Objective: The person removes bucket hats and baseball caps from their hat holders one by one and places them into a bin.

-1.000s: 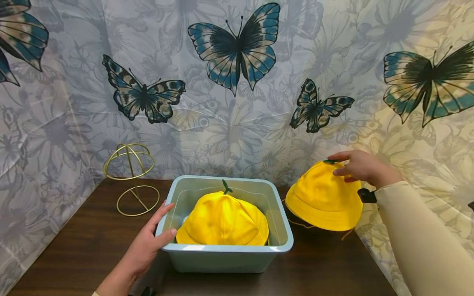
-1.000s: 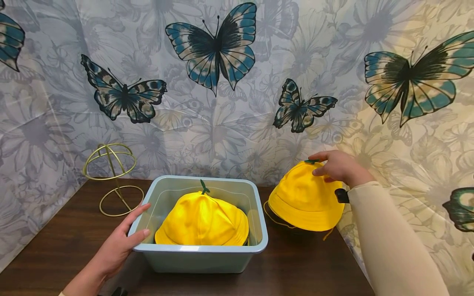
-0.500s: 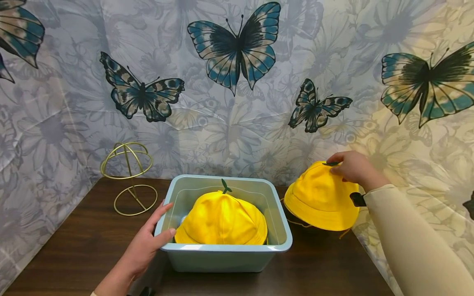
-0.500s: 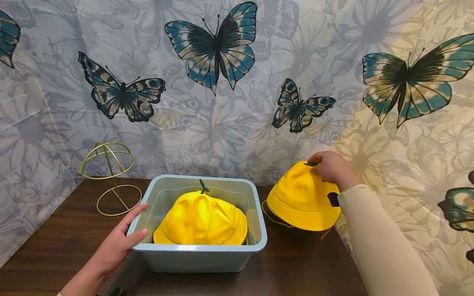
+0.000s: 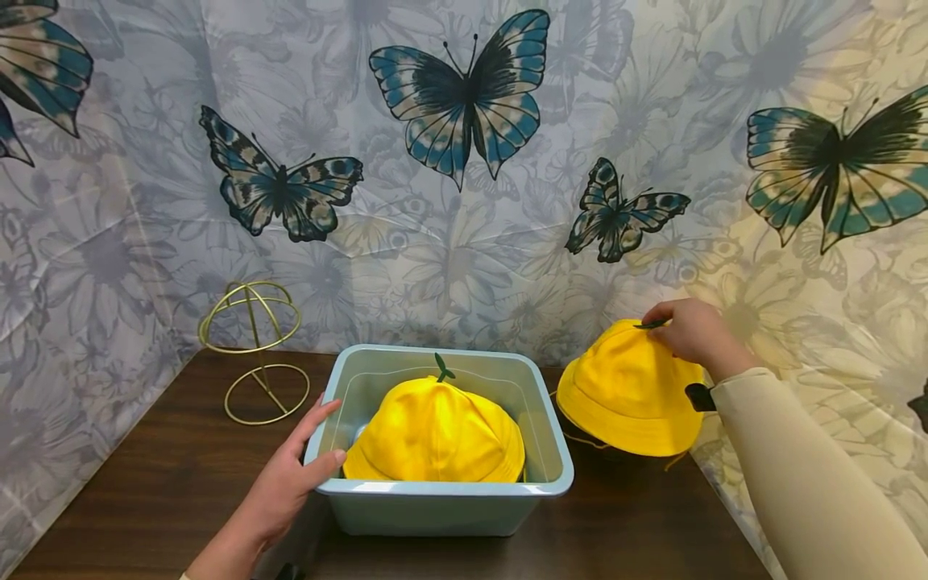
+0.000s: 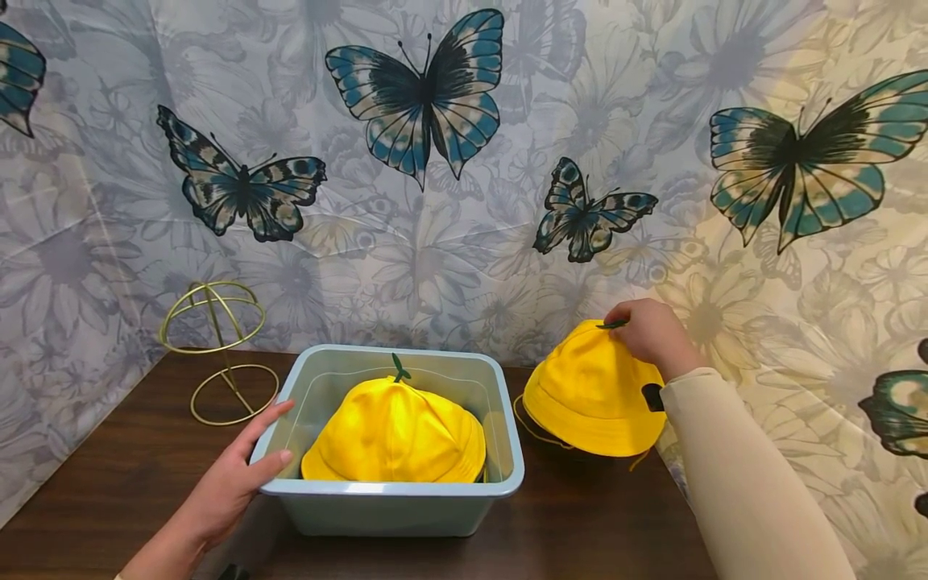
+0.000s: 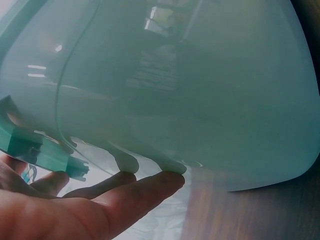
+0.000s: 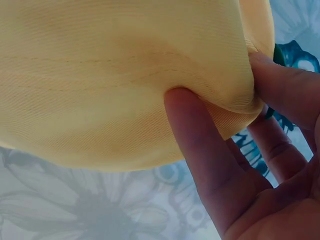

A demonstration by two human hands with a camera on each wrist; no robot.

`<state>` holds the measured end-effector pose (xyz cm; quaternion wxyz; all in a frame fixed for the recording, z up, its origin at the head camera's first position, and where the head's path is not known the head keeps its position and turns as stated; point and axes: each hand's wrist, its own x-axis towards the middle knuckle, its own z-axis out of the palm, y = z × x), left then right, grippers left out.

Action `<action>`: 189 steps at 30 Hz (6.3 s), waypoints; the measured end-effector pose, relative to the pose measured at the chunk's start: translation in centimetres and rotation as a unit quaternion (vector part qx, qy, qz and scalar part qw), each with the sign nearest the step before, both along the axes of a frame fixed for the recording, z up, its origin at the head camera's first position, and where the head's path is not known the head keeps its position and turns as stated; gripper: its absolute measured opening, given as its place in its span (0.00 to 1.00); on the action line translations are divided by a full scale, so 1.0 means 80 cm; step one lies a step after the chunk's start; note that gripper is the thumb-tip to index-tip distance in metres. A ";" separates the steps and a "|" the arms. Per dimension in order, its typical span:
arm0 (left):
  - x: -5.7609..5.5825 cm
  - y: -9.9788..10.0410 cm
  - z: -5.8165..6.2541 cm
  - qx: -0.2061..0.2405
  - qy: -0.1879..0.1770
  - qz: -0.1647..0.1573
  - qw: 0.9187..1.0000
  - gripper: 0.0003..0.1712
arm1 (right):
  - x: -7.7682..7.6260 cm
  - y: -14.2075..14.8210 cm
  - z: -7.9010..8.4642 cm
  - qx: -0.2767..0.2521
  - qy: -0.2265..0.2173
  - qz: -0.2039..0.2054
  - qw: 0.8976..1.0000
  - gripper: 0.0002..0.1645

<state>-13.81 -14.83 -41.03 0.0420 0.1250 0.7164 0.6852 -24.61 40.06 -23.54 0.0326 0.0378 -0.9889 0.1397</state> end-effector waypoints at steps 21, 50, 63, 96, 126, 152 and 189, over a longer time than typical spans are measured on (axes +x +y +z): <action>0.002 0.001 0.000 -0.001 -0.005 0.006 1.000 0.37 | 0.011 0.022 0.016 -0.078 0.067 -0.044 0.994 0.19; 0.002 0.002 -0.002 0.007 -0.005 0.009 1.000 0.37 | 0.045 0.030 0.102 -0.084 0.128 -0.230 0.961 0.24; 0.002 0.002 -0.001 0.003 -0.005 0.009 1.000 0.37 | 0.058 -0.025 0.159 -0.075 0.169 -0.210 0.960 0.27; 0.002 0.004 -0.002 0.005 -0.002 0.009 1.000 0.38 | 0.111 -0.175 0.240 -0.087 0.231 -0.122 0.961 0.27; 0.001 0.005 -0.003 0.002 0.006 0.017 1.000 0.37 | 0.120 -0.303 0.158 -0.148 0.123 0.009 0.981 0.11; 0.000 0.007 -0.004 0.011 0.007 0.018 1.000 0.36 | 0.069 -0.304 0.013 -0.250 0.016 -0.003 0.968 0.09; -0.002 0.006 -0.003 -0.005 -0.013 0.028 1.000 0.38 | 0.071 -0.313 -0.015 -0.073 0.039 0.042 0.996 0.06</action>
